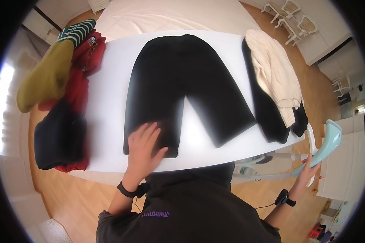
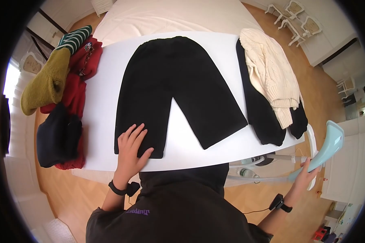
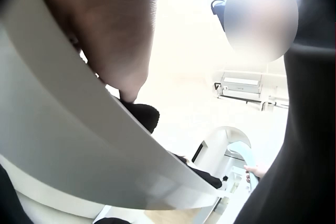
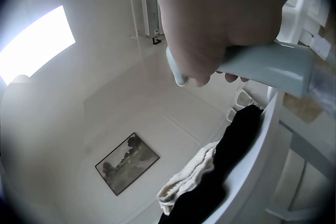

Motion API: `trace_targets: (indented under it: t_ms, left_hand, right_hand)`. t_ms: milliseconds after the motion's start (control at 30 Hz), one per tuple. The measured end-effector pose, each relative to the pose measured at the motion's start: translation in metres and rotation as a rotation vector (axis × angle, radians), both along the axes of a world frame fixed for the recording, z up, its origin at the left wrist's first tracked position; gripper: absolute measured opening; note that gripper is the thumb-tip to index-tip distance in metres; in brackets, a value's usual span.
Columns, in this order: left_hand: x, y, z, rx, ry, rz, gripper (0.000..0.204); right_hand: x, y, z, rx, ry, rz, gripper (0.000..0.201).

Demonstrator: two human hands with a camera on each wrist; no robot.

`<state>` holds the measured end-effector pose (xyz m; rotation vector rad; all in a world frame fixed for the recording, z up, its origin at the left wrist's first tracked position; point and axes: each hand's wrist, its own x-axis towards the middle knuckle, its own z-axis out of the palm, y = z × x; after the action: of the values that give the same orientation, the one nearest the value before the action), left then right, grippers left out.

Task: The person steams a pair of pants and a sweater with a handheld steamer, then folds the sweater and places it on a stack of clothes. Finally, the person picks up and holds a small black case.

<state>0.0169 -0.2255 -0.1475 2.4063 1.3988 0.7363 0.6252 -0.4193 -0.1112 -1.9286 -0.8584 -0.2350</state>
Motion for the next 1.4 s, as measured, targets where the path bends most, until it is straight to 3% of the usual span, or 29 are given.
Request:
trace_targets:
  t_ms: [67, 100, 167, 300, 433, 500, 633, 800, 900, 1100, 1233, 1300, 1333, 1400]
  left_hand:
    - [0.002, -0.002, -0.003, 0.046, 0.052, -0.016, 0.054]
    - [0.003, -0.002, -0.003, 0.067, 0.088, -0.015, 0.052]
    - [0.002, -0.003, -0.005, 0.07, 0.089, -0.012, 0.051]
    - [0.001, -0.004, -0.005, 0.064, 0.084, -0.006, 0.05]
    - [0.004, -0.004, -0.004, 0.084, 0.087, -0.01, 0.049]
    - [0.005, -0.003, -0.001, 0.129, 0.115, 0.005, 0.051]
    - [0.005, -0.003, -0.002, 0.124, 0.119, -0.001, 0.05]
    - [0.002, -0.003, -0.002, 0.062, 0.107, 0.006, 0.048]
    - [0.004, -0.003, -0.001, 0.067, 0.1, 0.005, 0.048]
    - [0.003, -0.002, -0.004, 0.077, 0.094, -0.009, 0.048]
    - [0.004, -0.002, -0.001, 0.062, 0.095, -0.006, 0.048]
    - [0.004, -0.002, -0.002, 0.076, 0.091, -0.008, 0.048]
    - [0.004, -0.002, -0.002, 0.072, 0.088, 0.004, 0.048]
    - [0.002, -0.003, -0.004, 0.094, 0.066, 0.0, 0.049]
  right_hand:
    - [0.031, -0.006, -0.027, -0.007, 0.037, -0.283, 0.049]
    - [0.04, -0.006, -0.04, -0.005, 0.04, -0.283, 0.049]
    - [0.058, 0.002, -0.067, 0.278, -0.109, -0.404, 0.047]
    - [0.128, -0.029, -0.118, 0.201, -0.169, -0.574, 0.058]
    - [0.13, -0.029, -0.129, 0.142, -0.274, -0.584, 0.064]
    - [0.141, -0.018, -0.136, 0.17, -0.273, -0.694, 0.073]
    - [0.149, 0.002, -0.125, 0.218, -0.147, -0.675, 0.075]
    - [0.16, 0.014, -0.137, 0.251, -0.162, -0.834, 0.074]
    - [0.138, 0.016, -0.142, 0.242, -0.299, -0.718, 0.076]
    - [0.131, 0.006, -0.149, 0.206, -0.206, -0.679, 0.075]
    - [0.098, 0.016, -0.132, 0.087, -0.102, -0.81, 0.073]
    - [0.088, 0.012, -0.131, 0.28, -0.089, -0.501, 0.073]
    - [0.088, 0.006, -0.133, 0.278, -0.092, -0.489, 0.073]
    - [0.088, -0.004, -0.139, 0.141, 0.06, -1.012, 0.065]
